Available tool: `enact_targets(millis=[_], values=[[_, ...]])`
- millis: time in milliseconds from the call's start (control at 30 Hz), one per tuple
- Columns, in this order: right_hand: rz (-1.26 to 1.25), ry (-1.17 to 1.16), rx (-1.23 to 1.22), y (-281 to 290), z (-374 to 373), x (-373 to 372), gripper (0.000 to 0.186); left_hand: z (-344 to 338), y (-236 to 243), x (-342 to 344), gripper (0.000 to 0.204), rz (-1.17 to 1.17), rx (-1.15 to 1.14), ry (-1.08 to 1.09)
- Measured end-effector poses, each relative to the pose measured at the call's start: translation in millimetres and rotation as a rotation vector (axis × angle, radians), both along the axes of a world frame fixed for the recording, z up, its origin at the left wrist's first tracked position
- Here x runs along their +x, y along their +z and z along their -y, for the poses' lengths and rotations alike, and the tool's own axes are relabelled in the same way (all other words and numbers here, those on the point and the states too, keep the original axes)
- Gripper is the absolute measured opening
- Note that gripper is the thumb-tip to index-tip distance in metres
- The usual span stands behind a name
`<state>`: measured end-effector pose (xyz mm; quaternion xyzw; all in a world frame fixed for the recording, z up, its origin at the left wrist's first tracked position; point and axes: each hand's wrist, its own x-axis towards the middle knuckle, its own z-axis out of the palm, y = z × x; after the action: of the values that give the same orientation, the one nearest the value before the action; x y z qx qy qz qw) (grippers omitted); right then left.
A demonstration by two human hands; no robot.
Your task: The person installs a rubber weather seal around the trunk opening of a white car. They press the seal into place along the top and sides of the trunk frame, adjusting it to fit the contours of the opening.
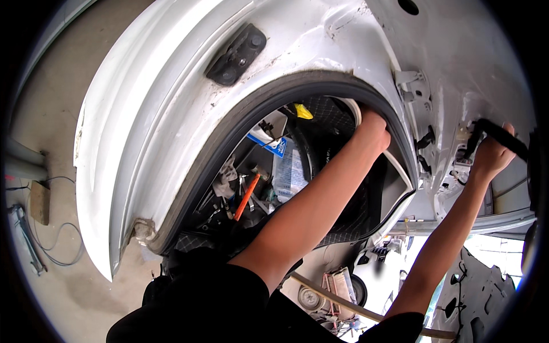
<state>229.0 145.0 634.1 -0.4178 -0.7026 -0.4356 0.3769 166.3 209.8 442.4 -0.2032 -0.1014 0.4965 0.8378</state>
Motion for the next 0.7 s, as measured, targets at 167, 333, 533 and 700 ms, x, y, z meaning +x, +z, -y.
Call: enact_targets(millis=[167, 333, 533, 700], values=[[0.005, 0.009, 0.033, -5, -7, -10, 0.029, 0, -7, -2, 0.029, -0.041, 0.027, 0.021], [0.004, 0.005, 0.046, -8, -6, -15, 0.029, 1, -7, 0, 0.030, -0.084, 0.040, 0.044], [0.007, -0.001, 0.051, -9, -4, -14, 0.029, -1, -9, 3, 0.029, -0.041, 0.021, 0.027], [0.011, 0.000, 0.057, -10, -3, -17, 0.029, -3, -10, 5, 0.029, -0.040, 0.044, 0.033]])
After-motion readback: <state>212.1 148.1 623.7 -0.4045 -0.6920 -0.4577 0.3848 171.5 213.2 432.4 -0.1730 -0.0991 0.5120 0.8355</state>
